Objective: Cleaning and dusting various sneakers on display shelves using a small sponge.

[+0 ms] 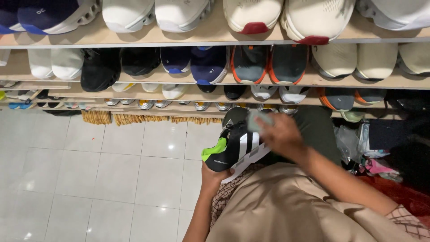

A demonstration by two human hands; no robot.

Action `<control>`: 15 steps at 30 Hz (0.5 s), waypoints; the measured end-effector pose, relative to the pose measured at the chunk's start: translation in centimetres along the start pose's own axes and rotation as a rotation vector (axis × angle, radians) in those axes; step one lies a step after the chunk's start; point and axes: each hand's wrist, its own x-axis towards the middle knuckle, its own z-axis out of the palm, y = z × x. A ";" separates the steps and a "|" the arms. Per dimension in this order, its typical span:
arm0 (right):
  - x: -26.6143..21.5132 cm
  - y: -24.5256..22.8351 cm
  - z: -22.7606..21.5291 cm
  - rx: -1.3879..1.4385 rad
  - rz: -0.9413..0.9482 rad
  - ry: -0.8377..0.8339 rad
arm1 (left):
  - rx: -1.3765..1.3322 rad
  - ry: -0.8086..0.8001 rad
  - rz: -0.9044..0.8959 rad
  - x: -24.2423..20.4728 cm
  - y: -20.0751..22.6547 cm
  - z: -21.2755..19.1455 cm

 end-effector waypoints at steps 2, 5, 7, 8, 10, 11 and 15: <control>-0.5 -3.1 0.4 0.039 -0.095 0.027 | 0.003 -0.032 -0.026 -0.4 0.1 -0.2; -0.7 -1.0 2.2 0.043 -0.147 0.037 | -0.028 -0.073 -0.057 -0.2 -0.5 -0.7; -0.8 1.5 2.5 0.010 -0.093 0.009 | -0.064 -0.089 -0.073 -0.2 -1.3 -1.1; -0.6 2.3 2.1 -0.008 -0.003 0.010 | -0.093 -0.100 -0.095 -0.2 -1.7 -1.3; 0.0 1.5 0.7 -0.031 0.091 0.014 | -0.121 -0.118 -0.116 0.2 -2.2 -1.8; 0.4 -0.1 -0.4 0.028 0.049 0.010 | -0.153 -0.120 -0.135 0.3 -2.4 -1.9; -0.1 -1.2 1.0 0.112 -0.061 -0.008 | -0.264 -0.120 -0.175 0.5 -4.0 -2.0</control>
